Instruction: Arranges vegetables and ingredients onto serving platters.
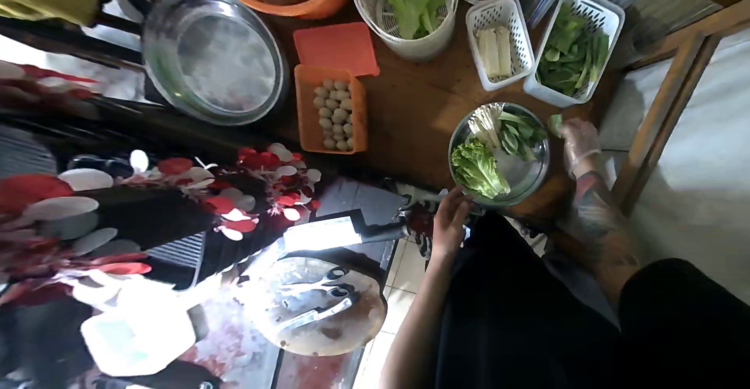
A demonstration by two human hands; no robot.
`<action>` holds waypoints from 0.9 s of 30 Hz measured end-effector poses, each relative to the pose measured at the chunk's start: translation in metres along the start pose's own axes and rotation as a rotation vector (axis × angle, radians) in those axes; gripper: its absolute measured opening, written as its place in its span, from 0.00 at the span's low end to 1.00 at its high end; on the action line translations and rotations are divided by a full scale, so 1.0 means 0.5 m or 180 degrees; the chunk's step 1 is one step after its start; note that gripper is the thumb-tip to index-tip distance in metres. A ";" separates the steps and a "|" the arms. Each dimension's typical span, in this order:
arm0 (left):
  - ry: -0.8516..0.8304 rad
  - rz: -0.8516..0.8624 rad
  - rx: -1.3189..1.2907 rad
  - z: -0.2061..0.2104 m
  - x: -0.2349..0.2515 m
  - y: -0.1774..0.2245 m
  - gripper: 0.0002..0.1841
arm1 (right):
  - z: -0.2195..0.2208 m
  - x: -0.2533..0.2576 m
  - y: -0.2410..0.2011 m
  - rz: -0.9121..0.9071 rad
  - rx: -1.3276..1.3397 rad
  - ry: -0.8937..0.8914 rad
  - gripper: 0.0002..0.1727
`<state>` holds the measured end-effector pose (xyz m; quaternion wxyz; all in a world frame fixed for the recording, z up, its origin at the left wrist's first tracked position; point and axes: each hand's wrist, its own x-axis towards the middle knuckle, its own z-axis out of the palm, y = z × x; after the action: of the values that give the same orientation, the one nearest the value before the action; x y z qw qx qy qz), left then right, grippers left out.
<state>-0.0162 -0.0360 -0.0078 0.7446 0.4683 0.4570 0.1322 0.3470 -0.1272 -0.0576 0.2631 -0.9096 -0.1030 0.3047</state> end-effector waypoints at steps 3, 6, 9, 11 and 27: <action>-0.0001 -0.0013 0.0025 -0.002 0.000 0.000 0.24 | 0.013 -0.044 0.015 -0.0160 -0.0118 -0.0382 0.21; 0.0005 -0.0008 0.0028 0.000 0.002 0.001 0.24 | 0.045 -0.044 0.040 -0.0382 -0.0533 -0.0498 0.21; -0.0011 0.0008 0.0040 0.000 0.002 0.002 0.24 | 0.056 -0.048 0.040 -0.0344 -0.0629 -0.0472 0.22; -0.0010 0.0018 0.0039 -0.001 0.001 -0.001 0.24 | 0.050 -0.056 0.035 -0.0412 -0.0718 -0.0533 0.20; 0.0001 0.0137 -0.0051 -0.015 -0.013 -0.008 0.24 | -0.132 0.178 -0.125 -0.1002 -0.1939 0.0355 0.38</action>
<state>-0.0266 -0.0379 -0.0087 0.7452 0.4719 0.4459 0.1519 0.4560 -0.0710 -0.0236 0.0285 -0.9346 -0.3137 0.1654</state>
